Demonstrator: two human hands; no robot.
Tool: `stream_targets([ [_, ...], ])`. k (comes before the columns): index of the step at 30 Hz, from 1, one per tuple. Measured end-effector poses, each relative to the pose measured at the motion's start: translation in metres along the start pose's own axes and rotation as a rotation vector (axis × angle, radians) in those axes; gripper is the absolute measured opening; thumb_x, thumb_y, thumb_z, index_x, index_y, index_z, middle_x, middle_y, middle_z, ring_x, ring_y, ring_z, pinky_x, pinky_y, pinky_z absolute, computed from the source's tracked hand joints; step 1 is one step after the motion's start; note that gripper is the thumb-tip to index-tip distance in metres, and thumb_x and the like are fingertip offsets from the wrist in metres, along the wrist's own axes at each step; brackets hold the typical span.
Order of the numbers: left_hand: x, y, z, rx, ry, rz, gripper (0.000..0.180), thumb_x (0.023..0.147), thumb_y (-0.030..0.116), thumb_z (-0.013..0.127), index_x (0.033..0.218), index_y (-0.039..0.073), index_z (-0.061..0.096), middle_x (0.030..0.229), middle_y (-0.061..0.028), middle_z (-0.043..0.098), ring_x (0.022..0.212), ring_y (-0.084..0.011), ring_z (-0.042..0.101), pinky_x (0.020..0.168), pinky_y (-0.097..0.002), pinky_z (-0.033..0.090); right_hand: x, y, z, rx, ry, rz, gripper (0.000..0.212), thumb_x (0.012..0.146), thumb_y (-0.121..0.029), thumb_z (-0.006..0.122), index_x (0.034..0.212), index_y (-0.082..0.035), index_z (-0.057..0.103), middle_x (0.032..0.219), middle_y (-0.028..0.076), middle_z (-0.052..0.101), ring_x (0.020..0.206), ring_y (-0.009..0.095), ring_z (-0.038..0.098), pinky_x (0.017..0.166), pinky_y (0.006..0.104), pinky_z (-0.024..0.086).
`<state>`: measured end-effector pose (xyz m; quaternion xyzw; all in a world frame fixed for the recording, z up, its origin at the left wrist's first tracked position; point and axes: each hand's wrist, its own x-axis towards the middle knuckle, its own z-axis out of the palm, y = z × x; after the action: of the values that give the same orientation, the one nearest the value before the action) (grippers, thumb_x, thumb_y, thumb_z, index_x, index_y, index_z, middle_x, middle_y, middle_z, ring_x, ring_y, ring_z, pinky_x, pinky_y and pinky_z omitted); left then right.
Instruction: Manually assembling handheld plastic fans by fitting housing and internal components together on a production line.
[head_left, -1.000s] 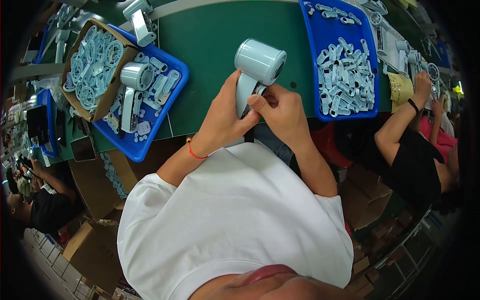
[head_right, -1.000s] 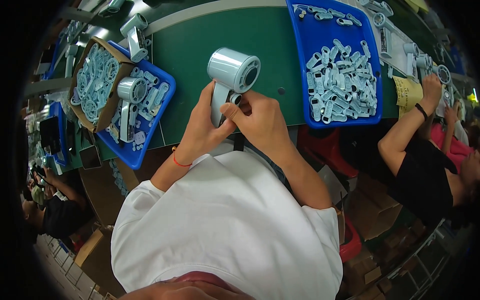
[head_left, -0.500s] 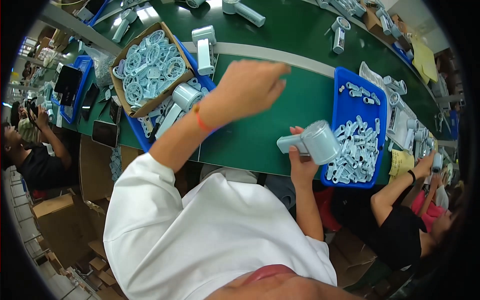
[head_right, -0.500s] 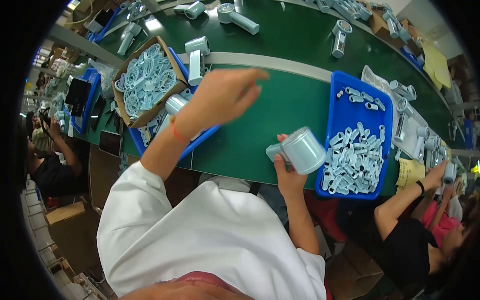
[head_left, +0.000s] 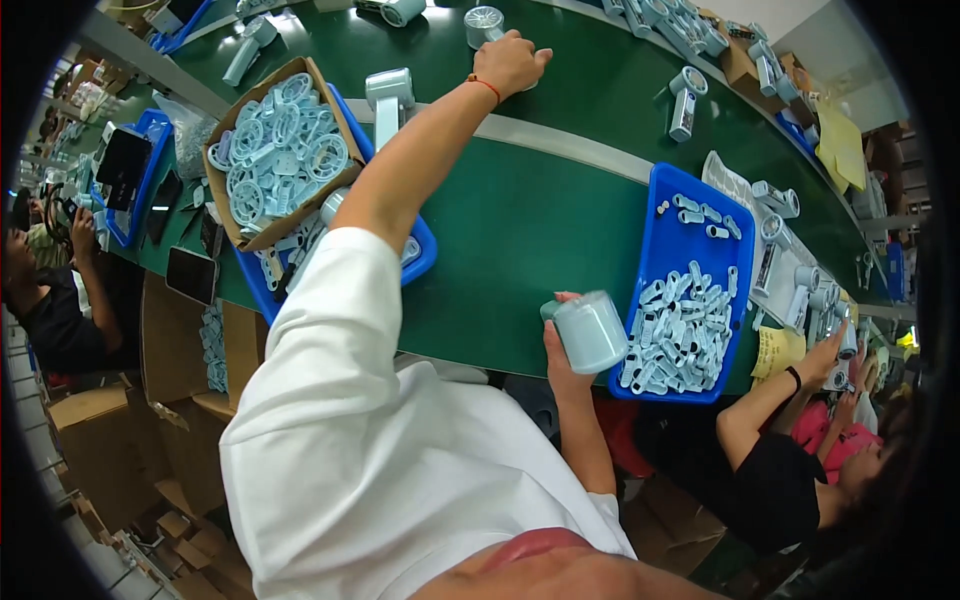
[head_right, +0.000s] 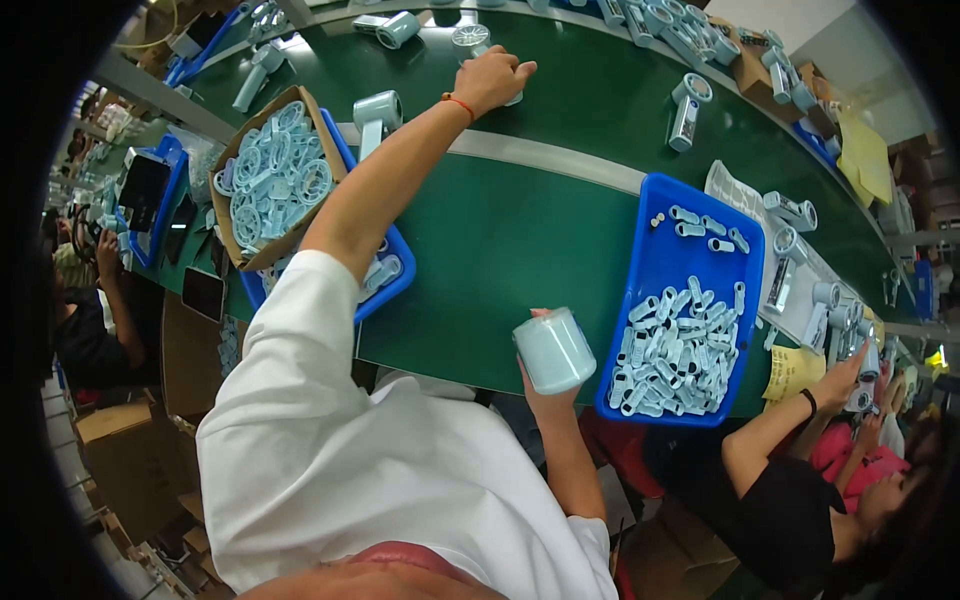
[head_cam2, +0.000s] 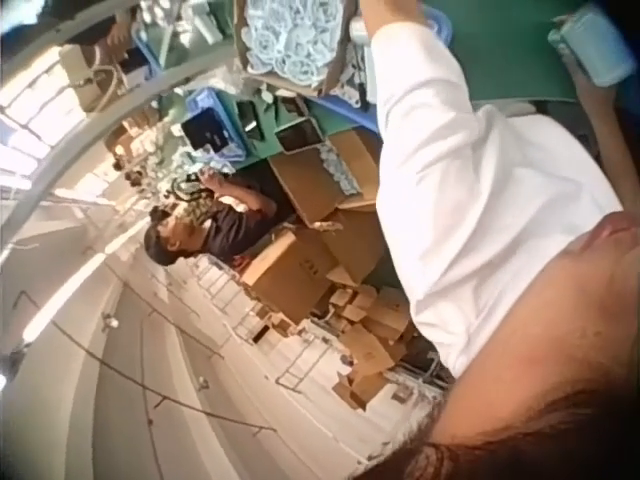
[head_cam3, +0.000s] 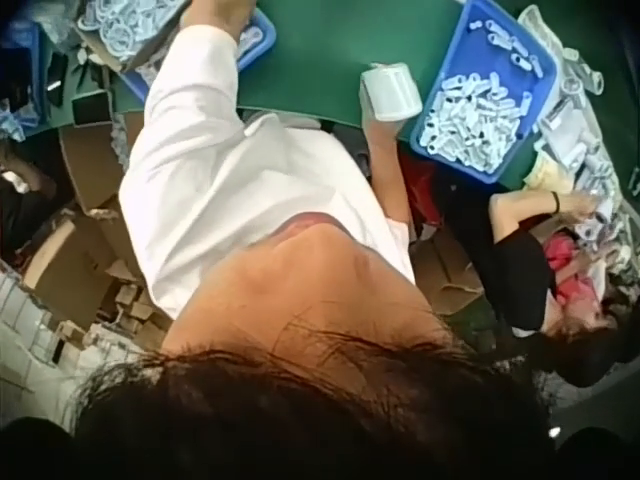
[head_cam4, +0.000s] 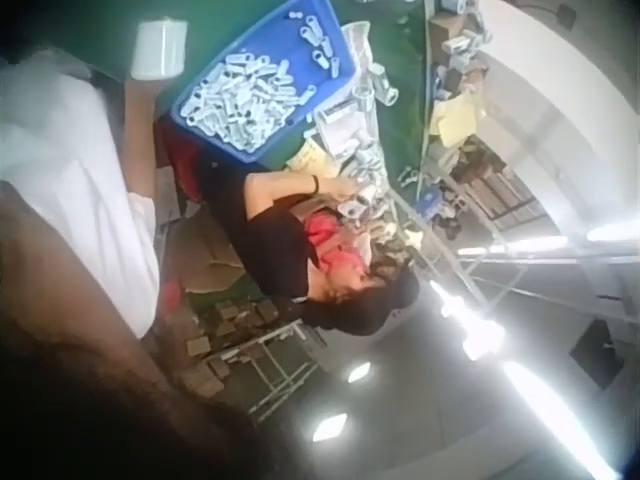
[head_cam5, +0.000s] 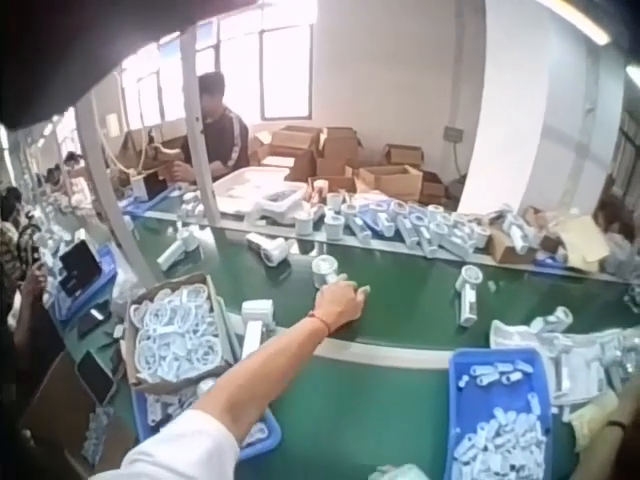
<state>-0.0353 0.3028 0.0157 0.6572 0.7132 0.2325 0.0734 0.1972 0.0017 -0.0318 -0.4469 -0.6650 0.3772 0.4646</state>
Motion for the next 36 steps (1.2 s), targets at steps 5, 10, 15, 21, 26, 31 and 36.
stream_targets([
  [5,-0.088,0.043,-0.021,0.079,-0.200,0.266,0.038,0.085,0.039,0.046,0.084,0.007,0.066,0.102,-0.0059,0.057,0.082,-0.0326,0.061,0.073,-0.0422,0.049,-0.011,-0.004,0.006,0.117,0.066,0.093,0.037,0.079,-0.008,0.065,0.112,0.000,0.049,0.109,0.014,0.055,0.101,0.024,0.055,0.089,0.0359,0.043],
  [10,-0.153,0.024,-0.012,0.259,-0.270,0.438,0.031,0.084,0.033,0.052,0.095,0.007,0.063,0.109,-0.0041,0.054,0.080,-0.0332,0.061,0.068,-0.0418,0.050,-0.016,-0.011,0.005,0.069,0.175,0.014,0.029,0.078,-0.008,0.068,0.102,0.002,0.056,0.101,0.012,0.060,0.095,0.021,0.058,0.083,0.0322,0.046],
  [15,-0.175,0.029,-0.045,0.361,0.011,0.530,0.044,0.078,0.034,0.061,0.113,0.008,0.052,0.120,-0.0052,0.050,0.071,-0.0315,0.061,0.068,-0.0376,0.050,-0.014,-0.030,0.003,0.136,0.100,0.192,0.048,0.078,-0.016,0.071,0.116,0.003,0.047,0.109,0.014,0.056,0.098,0.024,0.059,0.084,0.0350,0.047],
  [21,-0.291,0.058,-0.078,-0.790,-0.388,0.426,0.069,0.075,0.034,0.068,0.128,0.003,0.037,0.120,-0.0185,0.046,0.095,-0.0370,0.055,0.080,-0.0370,0.048,-0.007,-0.060,0.001,1.039,0.021,0.403,0.055,0.092,-0.037,0.046,0.130,0.001,0.032,0.119,0.011,0.048,0.114,0.023,0.048,0.095,0.0366,0.041],
  [26,-0.318,0.067,-0.067,-0.750,-0.409,0.285,0.077,0.073,0.022,0.073,0.133,0.002,0.030,0.129,-0.0182,0.038,0.110,-0.0317,0.047,0.091,-0.0362,0.041,-0.020,-0.045,-0.003,0.710,-0.036,0.378,0.055,0.092,-0.038,0.049,0.129,0.000,0.037,0.118,0.008,0.050,0.102,0.013,0.050,0.087,0.0265,0.041],
  [31,-0.322,0.057,-0.061,-0.799,-0.441,0.264,0.075,0.071,0.012,0.074,0.133,0.002,0.032,0.123,-0.0189,0.045,0.109,-0.0301,0.050,0.090,-0.0350,0.042,-0.019,-0.045,-0.002,0.698,-0.018,0.348,0.058,0.088,-0.041,0.054,0.123,0.004,0.042,0.115,0.009,0.052,0.104,0.015,0.050,0.089,0.0279,0.038],
  [36,-0.327,0.055,-0.060,-0.787,-0.342,0.272,0.070,0.069,0.009,0.073,0.130,0.002,0.038,0.112,-0.0177,0.055,0.096,-0.0286,0.058,0.085,-0.0342,0.045,-0.027,-0.040,0.002,0.625,-0.002,0.340,0.054,0.088,-0.038,0.056,0.125,0.000,0.045,0.110,0.005,0.054,0.096,0.011,0.050,0.083,0.0239,0.041],
])
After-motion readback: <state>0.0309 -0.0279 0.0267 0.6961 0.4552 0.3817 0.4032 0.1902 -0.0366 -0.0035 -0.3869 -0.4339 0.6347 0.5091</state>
